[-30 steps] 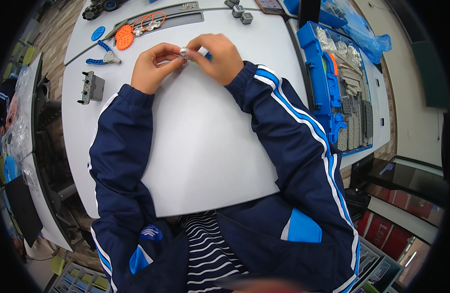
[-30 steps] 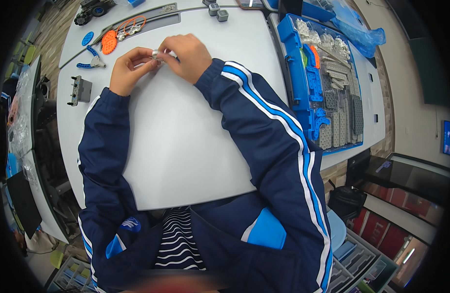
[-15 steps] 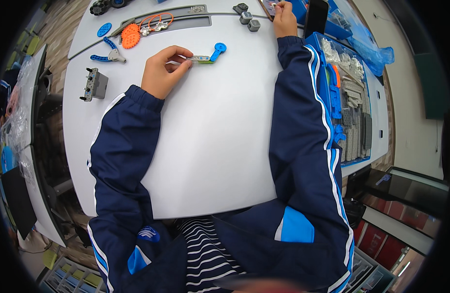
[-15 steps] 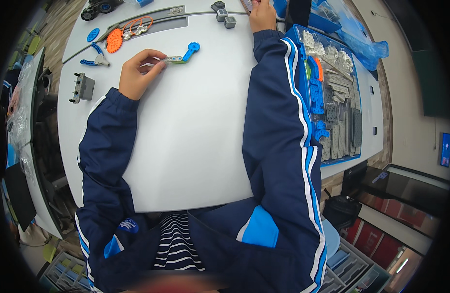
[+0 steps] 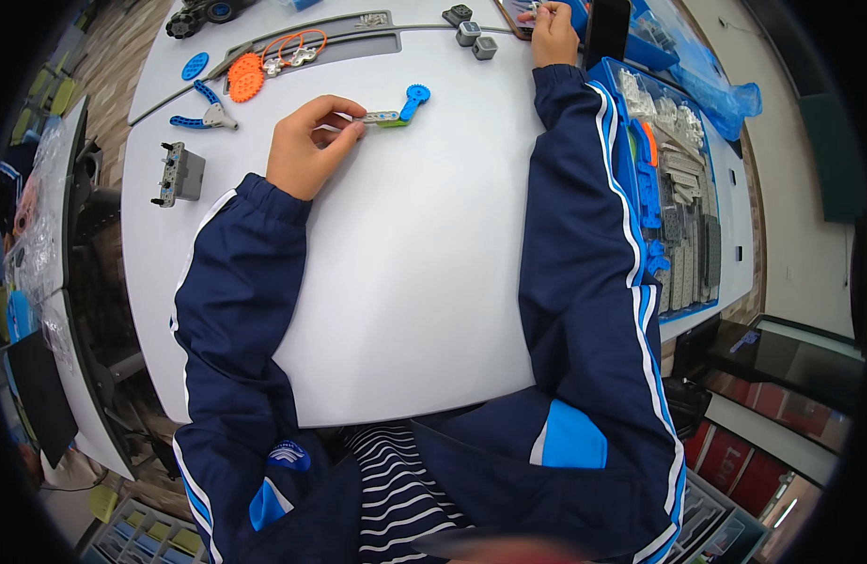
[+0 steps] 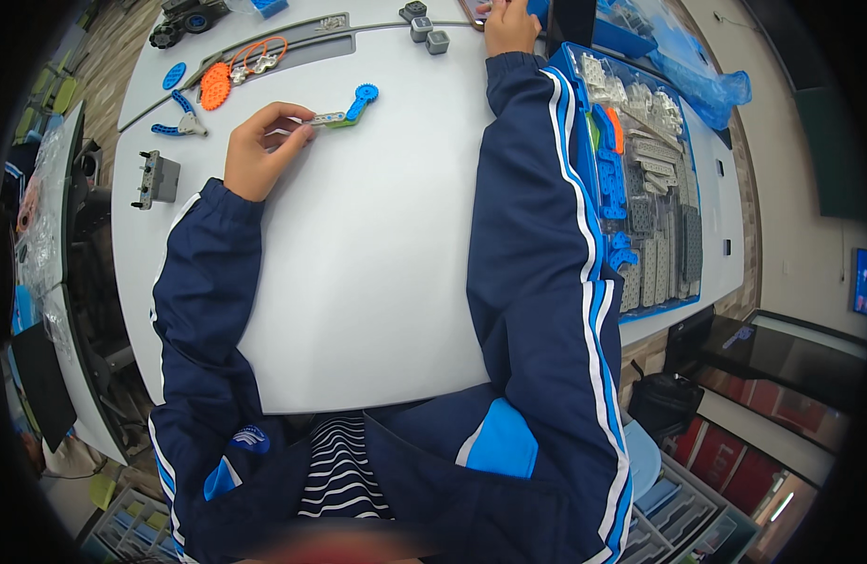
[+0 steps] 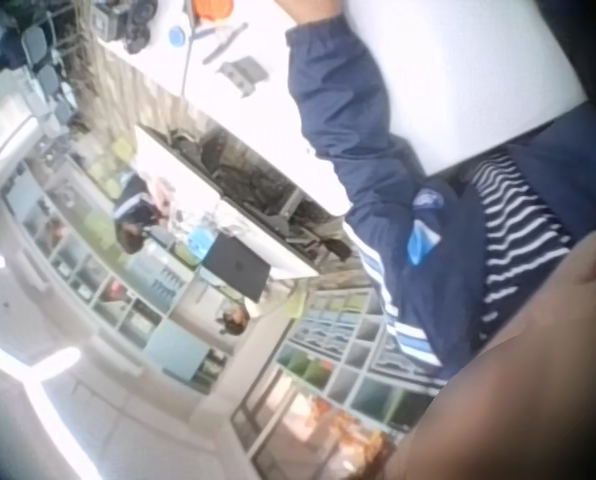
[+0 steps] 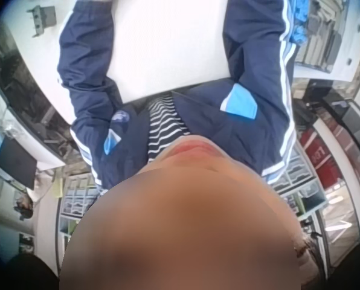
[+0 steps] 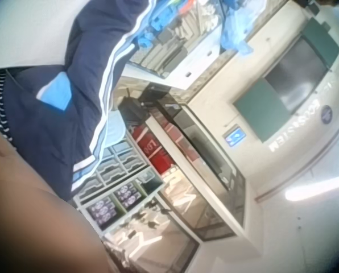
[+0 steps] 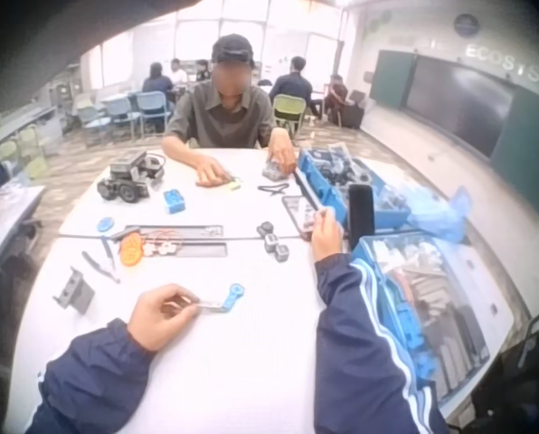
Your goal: The person assembles small mechanical components on a white table, connecting grey and blue plastic pieces by hand. They handle multiple small parts, aligning and snapping them together while occasionally referencing a tablet on the table.
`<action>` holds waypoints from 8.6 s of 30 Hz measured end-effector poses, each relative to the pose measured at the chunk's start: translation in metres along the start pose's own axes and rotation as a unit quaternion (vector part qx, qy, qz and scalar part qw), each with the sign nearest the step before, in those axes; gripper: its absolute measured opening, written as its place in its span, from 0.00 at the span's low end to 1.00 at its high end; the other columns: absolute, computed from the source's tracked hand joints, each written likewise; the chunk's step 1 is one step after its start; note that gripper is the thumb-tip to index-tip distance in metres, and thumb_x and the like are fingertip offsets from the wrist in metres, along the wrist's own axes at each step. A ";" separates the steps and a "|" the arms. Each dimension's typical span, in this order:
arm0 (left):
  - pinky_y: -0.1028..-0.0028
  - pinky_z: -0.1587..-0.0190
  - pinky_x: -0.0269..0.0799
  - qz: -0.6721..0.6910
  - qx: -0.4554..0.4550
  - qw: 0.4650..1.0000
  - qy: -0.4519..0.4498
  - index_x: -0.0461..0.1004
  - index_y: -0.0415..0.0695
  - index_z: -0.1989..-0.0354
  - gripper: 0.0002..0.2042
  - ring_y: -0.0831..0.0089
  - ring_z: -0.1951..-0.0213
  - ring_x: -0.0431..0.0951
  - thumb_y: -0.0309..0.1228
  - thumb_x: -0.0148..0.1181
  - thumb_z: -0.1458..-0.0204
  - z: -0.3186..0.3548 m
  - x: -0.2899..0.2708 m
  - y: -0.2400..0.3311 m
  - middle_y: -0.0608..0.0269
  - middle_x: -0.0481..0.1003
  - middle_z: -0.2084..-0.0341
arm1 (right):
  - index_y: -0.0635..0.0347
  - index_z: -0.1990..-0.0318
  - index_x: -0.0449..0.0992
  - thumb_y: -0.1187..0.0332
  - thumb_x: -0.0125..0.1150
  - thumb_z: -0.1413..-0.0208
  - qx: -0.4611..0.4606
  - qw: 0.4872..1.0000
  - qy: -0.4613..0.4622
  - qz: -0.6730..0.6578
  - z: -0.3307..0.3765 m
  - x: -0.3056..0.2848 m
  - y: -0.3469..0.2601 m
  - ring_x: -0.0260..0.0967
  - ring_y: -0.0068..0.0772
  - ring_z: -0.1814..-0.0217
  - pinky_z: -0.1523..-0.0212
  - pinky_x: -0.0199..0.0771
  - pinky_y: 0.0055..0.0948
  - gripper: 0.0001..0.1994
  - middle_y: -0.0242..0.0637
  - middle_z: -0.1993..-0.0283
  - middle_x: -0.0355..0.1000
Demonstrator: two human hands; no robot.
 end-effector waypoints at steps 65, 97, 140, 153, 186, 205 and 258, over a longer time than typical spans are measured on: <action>0.76 0.51 0.80 0.123 0.047 0.991 0.011 0.74 0.36 0.48 0.15 0.73 0.53 0.81 0.20 0.61 0.44 -0.002 -0.007 -0.005 0.57 0.78 0.55 | 0.61 0.63 0.78 0.73 0.64 0.45 -0.253 0.953 -0.163 -0.039 0.161 0.095 -0.211 0.72 0.44 0.56 0.56 0.72 0.37 0.04 0.41 0.62 0.77; 0.72 0.49 0.81 0.170 0.051 0.984 0.025 0.73 0.32 0.48 0.16 0.69 0.53 0.80 0.16 0.62 0.46 0.001 -0.010 -0.005 0.52 0.77 0.57 | 0.67 0.60 0.75 0.80 0.62 0.44 -0.243 0.938 -0.245 -0.019 0.172 0.113 -0.219 0.77 0.40 0.62 0.61 0.77 0.29 0.05 0.41 0.61 0.74; 0.66 0.45 0.78 0.115 -0.002 0.993 0.031 0.69 0.31 0.42 0.17 0.61 0.51 0.81 0.25 0.59 0.38 -0.013 -0.022 -0.045 0.49 0.76 0.52 | 0.54 0.54 0.73 0.66 0.59 0.42 -0.190 0.939 -0.281 0.060 0.180 0.147 -0.179 0.78 0.50 0.59 0.60 0.77 0.43 0.09 0.41 0.61 0.77; 0.68 0.46 0.79 0.101 0.018 0.994 0.044 0.73 0.30 0.49 0.13 0.63 0.52 0.81 0.25 0.60 0.39 -0.011 -0.022 -0.038 0.48 0.77 0.53 | 0.45 0.62 0.82 0.52 0.68 0.49 -0.147 0.961 -0.198 -0.130 0.162 0.119 -0.164 0.81 0.31 0.61 0.57 0.77 0.31 0.12 0.33 0.66 0.82; 0.72 0.48 0.78 0.293 -0.101 0.950 0.047 0.71 0.31 0.44 0.18 0.65 0.51 0.81 0.29 0.61 0.40 0.001 0.010 -0.003 0.51 0.78 0.53 | 0.65 0.51 0.72 0.70 0.63 0.37 -0.017 0.918 -0.309 -0.248 0.156 0.123 -0.159 0.72 0.27 0.47 0.43 0.70 0.26 0.11 0.37 0.53 0.75; 0.73 0.56 0.82 0.291 -0.036 0.950 0.104 0.77 0.36 0.48 0.15 0.68 0.56 0.83 0.31 0.61 0.39 0.000 0.003 -0.009 0.55 0.80 0.58 | 0.65 0.54 0.81 0.69 0.68 0.42 -0.066 0.950 -0.267 -0.144 0.149 0.109 -0.165 0.74 0.26 0.53 0.48 0.70 0.25 0.11 0.36 0.56 0.78; 0.81 0.71 0.68 0.296 0.021 0.951 0.083 0.67 0.40 0.53 0.12 0.81 0.75 0.72 0.37 0.43 0.29 0.003 0.010 0.009 0.64 0.72 0.71 | 0.66 0.56 0.74 0.71 0.62 0.40 0.164 0.861 -0.325 -0.355 0.176 0.132 -0.155 0.70 0.21 0.65 0.59 0.69 0.22 0.09 0.35 0.64 0.76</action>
Point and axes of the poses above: each hand's wrist, its own z-axis away from the middle knuckle, its own x-axis out of the palm, y = z × x, the point moved 10 cm from there along -z, towards the middle knuckle
